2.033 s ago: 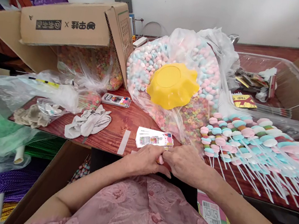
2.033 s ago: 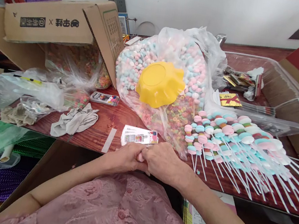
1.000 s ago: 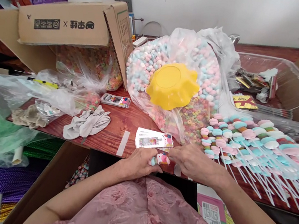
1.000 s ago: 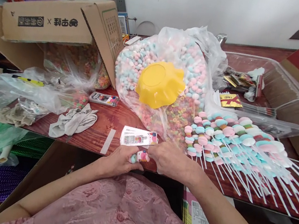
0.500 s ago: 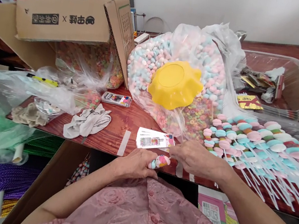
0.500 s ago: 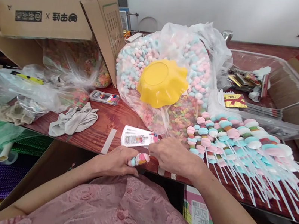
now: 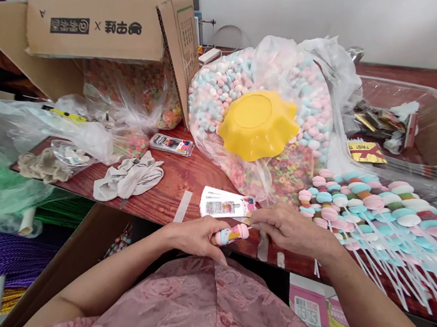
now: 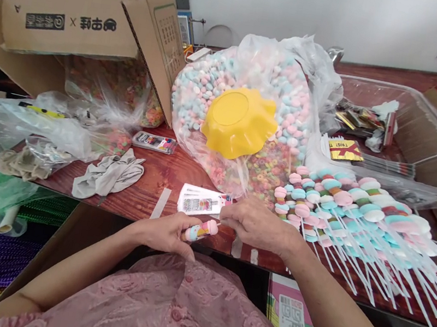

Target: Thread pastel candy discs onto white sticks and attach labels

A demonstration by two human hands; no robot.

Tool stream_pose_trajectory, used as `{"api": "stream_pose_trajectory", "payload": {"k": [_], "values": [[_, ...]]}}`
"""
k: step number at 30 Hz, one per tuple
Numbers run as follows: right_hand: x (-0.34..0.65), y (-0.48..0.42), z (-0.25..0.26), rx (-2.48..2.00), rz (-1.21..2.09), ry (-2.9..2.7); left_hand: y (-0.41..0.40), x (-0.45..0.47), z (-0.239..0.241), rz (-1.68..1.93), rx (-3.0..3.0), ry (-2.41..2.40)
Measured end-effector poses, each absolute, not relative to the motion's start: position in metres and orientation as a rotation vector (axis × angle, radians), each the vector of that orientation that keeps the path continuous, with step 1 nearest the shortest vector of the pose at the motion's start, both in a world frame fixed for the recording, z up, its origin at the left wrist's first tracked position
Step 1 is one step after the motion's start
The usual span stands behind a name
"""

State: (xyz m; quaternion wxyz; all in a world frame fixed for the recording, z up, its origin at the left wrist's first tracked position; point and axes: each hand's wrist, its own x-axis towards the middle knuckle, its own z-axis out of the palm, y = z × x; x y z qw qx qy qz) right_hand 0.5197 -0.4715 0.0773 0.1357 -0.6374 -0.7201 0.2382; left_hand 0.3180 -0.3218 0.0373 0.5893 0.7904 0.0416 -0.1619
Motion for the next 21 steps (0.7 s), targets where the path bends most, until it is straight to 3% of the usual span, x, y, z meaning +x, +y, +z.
{"api": "stream_pose_trajectory", "payload": {"k": [5,21], "values": [[0.511,-0.472,0.072,-1.810,0.657,-2.113,-0.333,0.320,0.031,-0.433,1.467,0.207],[0.493,-0.484,0.071,-1.745,0.567,-1.876,-0.342,0.317,0.029,-0.188,1.658,0.111]]}}
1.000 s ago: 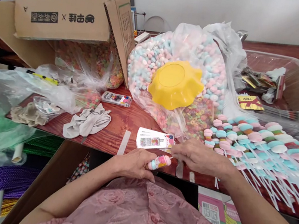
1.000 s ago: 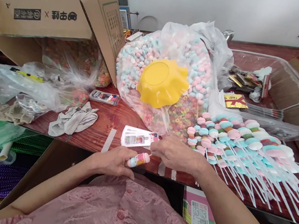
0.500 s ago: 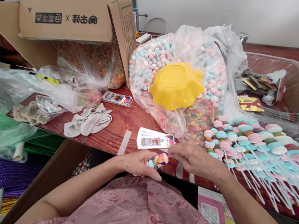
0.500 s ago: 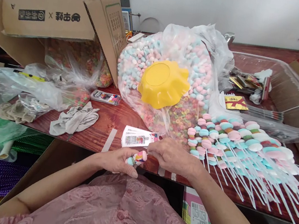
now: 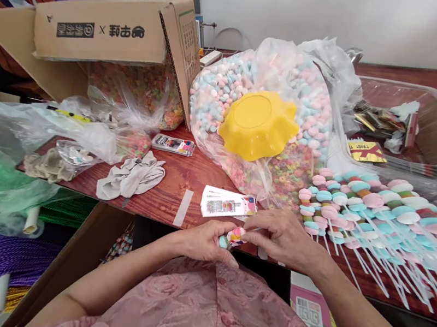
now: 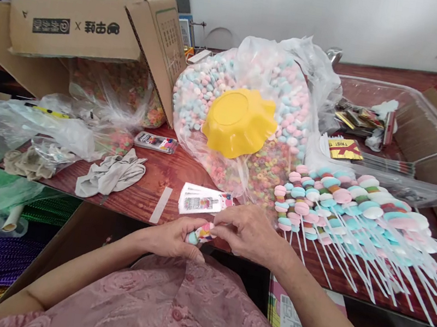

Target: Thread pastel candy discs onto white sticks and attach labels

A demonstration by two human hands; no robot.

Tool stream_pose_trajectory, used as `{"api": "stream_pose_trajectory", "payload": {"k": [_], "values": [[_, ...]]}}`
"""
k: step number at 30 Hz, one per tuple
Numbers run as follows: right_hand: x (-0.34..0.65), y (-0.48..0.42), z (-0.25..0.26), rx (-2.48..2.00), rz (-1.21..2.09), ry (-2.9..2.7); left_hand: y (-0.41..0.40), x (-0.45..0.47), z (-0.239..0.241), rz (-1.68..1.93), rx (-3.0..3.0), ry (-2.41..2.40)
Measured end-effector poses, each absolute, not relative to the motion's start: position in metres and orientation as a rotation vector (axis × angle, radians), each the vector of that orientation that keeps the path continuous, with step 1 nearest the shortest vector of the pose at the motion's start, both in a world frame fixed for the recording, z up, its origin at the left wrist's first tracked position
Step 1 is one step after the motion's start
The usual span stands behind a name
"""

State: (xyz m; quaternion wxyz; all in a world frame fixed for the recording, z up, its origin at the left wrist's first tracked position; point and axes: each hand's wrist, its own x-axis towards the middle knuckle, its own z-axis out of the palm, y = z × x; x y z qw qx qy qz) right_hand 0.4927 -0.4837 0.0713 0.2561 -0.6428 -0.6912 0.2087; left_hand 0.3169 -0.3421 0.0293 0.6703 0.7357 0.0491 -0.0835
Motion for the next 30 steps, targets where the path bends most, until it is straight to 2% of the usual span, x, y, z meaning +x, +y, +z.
{"api": "stream_pose_trajectory", "payload": {"k": [10,18,24,30], "values": [[0.496,-0.487,0.070,-1.666,0.509,-1.941,-0.341,0.316,0.040,-0.279,1.685,0.083],[0.476,-0.485,0.051,-1.633,0.096,-2.165,-0.351,0.320,0.030,-0.339,1.521,0.206],[0.489,-0.488,0.066,-1.536,0.447,-1.818,-0.352,0.325,0.040,-0.183,1.374,0.220],[0.502,-0.493,0.076,-1.571,0.414,-1.702,-0.353,0.331,0.045,-0.203,1.291,0.433]]}}
